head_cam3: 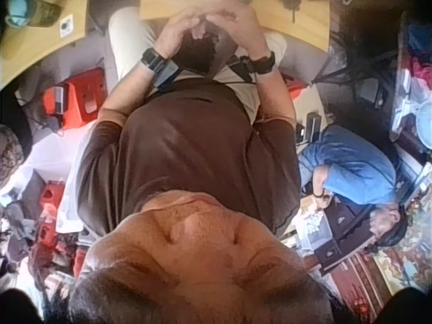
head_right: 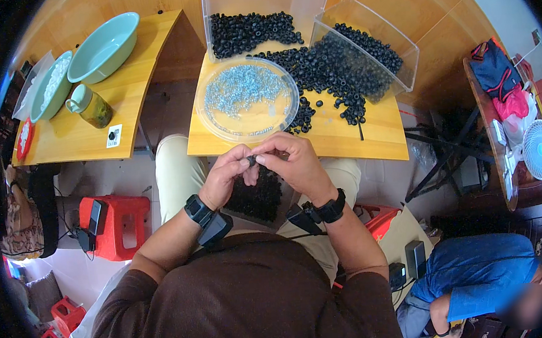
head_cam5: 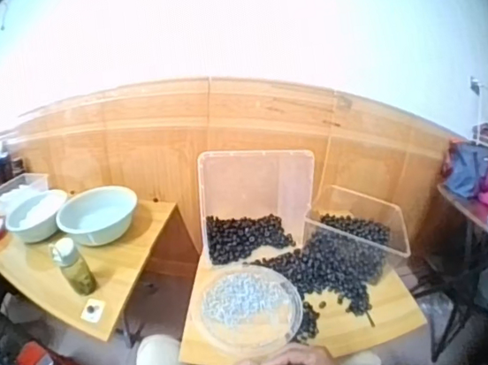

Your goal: Assembling small black plastic rings and washers at a manual workstation.

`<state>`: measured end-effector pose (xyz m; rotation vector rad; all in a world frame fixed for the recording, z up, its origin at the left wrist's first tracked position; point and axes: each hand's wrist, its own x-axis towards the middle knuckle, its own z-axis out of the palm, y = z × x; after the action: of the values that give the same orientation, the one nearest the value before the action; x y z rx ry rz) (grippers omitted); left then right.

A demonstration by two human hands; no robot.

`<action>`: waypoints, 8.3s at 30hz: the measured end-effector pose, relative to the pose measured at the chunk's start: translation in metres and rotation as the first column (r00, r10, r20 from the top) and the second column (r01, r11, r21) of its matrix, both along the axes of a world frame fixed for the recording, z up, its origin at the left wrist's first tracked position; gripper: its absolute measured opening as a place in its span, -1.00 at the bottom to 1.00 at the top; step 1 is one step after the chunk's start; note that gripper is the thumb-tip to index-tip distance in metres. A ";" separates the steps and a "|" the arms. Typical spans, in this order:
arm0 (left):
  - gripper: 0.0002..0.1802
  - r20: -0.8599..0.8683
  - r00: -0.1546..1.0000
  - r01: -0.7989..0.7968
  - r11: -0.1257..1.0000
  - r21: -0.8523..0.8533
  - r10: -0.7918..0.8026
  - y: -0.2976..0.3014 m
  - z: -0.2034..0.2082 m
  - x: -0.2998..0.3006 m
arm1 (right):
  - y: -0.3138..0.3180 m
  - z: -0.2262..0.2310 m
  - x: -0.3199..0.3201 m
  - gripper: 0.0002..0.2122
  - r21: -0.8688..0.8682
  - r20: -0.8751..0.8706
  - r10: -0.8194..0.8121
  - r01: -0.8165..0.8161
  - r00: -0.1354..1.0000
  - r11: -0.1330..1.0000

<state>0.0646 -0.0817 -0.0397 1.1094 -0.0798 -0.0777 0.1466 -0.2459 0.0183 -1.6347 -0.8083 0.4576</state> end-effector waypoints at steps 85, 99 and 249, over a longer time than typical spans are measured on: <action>-0.63 0.051 0.998 -0.043 0.989 0.144 0.036 -0.008 0.010 -0.008 | 0.004 -0.004 -0.027 -0.66 0.048 0.693 -0.185 0.212 0.697 0.976; -0.68 0.070 0.998 -0.036 0.901 0.433 0.006 -0.007 0.022 -0.009 | -0.001 -0.010 -0.031 -0.68 -0.008 0.765 -0.184 0.296 0.617 0.955; -0.36 0.297 0.787 -0.393 0.069 0.917 0.540 0.079 -0.023 0.042 | -0.155 -0.091 0.131 -0.51 -0.143 0.667 -0.723 0.983 0.179 0.112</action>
<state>0.1068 -0.0027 -0.0625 2.3834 0.5667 0.5009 0.2776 -0.4008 -0.0728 -2.5045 0.2686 -0.7359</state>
